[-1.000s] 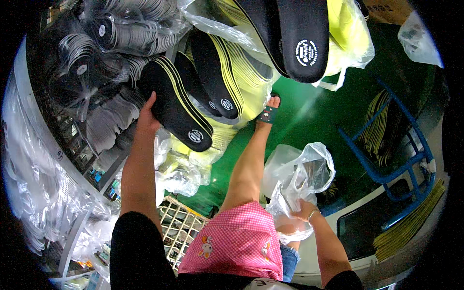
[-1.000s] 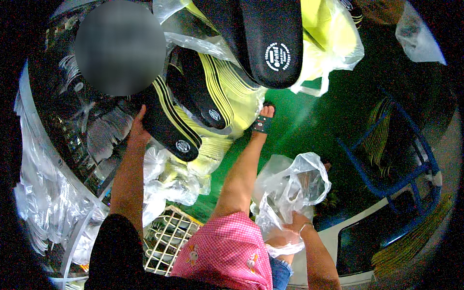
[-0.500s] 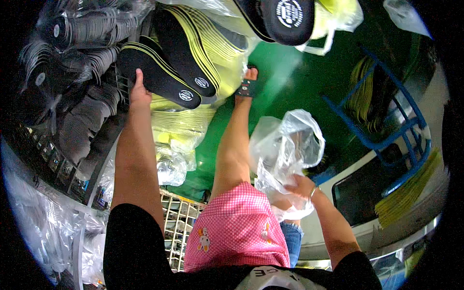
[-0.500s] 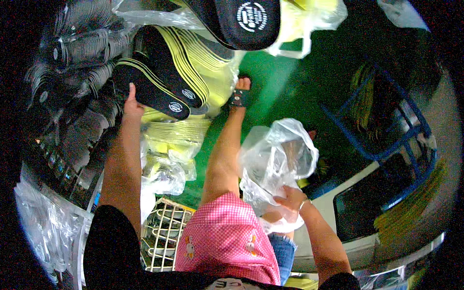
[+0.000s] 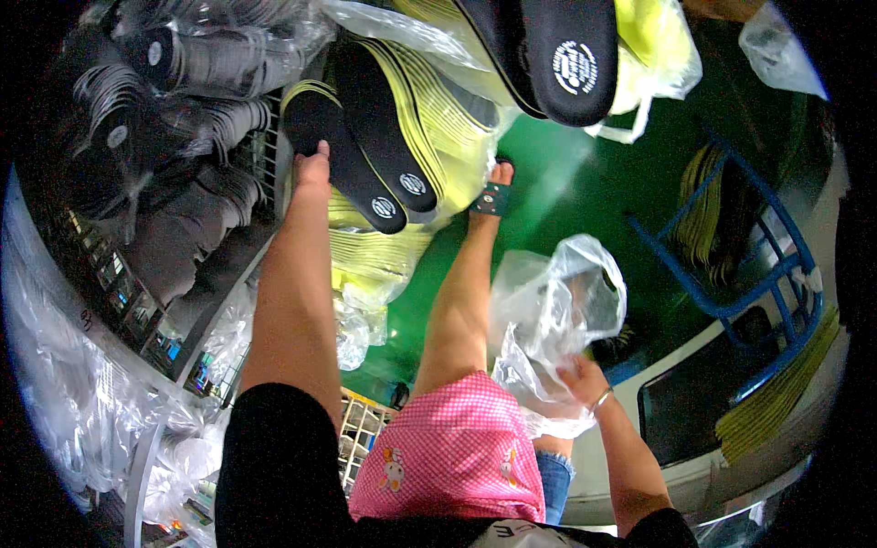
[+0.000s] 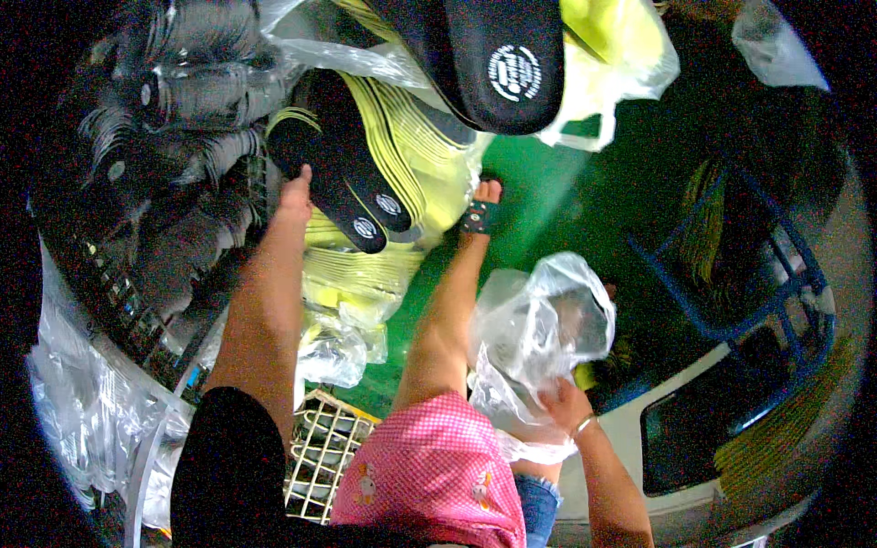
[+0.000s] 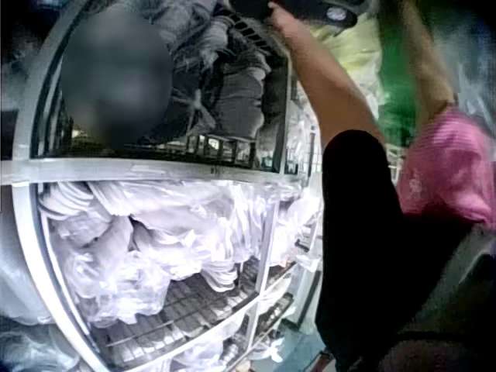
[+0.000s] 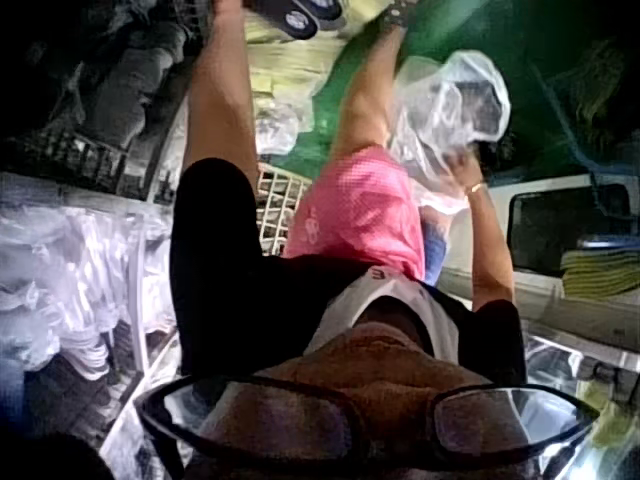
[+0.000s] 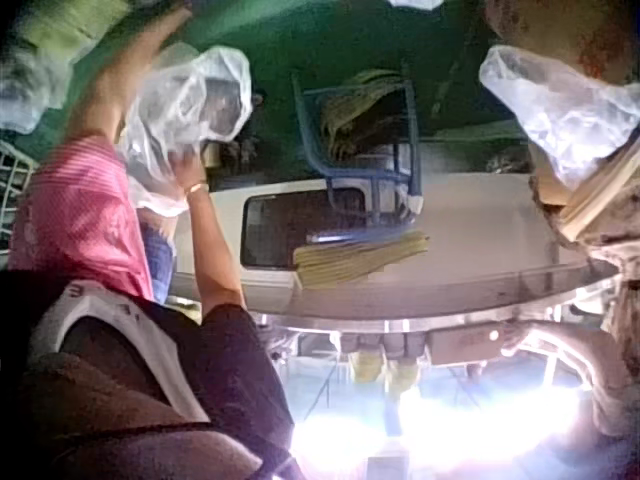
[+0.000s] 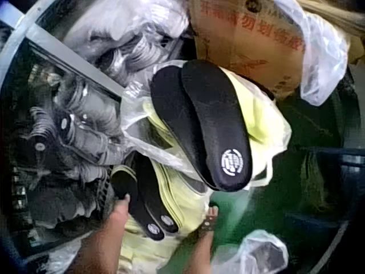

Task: The person inserts insoles into black shoes on a conveyor belt and retrieves additional insoles from plastic bags on a storage rack.

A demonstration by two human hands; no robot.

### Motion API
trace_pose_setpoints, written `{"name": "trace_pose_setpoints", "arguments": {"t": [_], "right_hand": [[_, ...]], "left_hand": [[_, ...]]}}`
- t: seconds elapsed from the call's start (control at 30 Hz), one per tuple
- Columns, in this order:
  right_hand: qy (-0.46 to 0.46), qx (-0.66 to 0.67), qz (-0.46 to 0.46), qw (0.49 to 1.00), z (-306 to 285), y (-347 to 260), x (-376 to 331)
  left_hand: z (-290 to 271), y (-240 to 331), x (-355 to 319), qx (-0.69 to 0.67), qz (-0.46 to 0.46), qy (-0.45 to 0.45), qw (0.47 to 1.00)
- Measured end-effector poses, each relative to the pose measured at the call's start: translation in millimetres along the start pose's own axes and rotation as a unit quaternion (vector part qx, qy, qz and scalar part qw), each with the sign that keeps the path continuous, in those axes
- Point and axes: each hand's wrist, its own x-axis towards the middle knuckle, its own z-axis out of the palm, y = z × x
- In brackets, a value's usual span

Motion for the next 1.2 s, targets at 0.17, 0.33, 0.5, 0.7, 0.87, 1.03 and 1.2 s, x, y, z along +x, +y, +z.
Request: {"name": "trace_pose_setpoints", "arguments": {"t": [0.17, 0.33, 0.5, 0.7, 0.87, 1.03, 1.2], "right_hand": [[0.209, 0.081, -0.05, 0.973, -14, -21, -15], [0.152, 0.096, -0.059, 0.982, 1, -79, -77], [0.235, 0.198, -0.24, 0.921, 11, -111, -163], [0.329, 0.316, -0.316, 0.832, -12, -121, -263], [0.399, 0.421, -0.35, 0.736, -25, -116, -294], [0.456, 0.338, -0.403, 0.718, -37, -102, -321], [0.456, 0.383, -0.416, 0.687, -61, -92, -370]], "left_hand": [[27, 25, -112, 0.044, 0.18, 0.03, 0.982], [18, 28, -331, 0.01, 0.031, -0.314, 0.949], [16, -100, -385, 0.126, 0.143, -0.417, 0.889], [-18, 41, -485, 0.176, 0.14, -0.513, 0.829], [-49, 126, -509, 0.18, 0.266, -0.298, 0.899], [-72, 213, -535, 0.03, 0.592, -0.1, 0.799], [-118, 259, -615, 0.005, 0.704, -0.119, 0.7]]}}
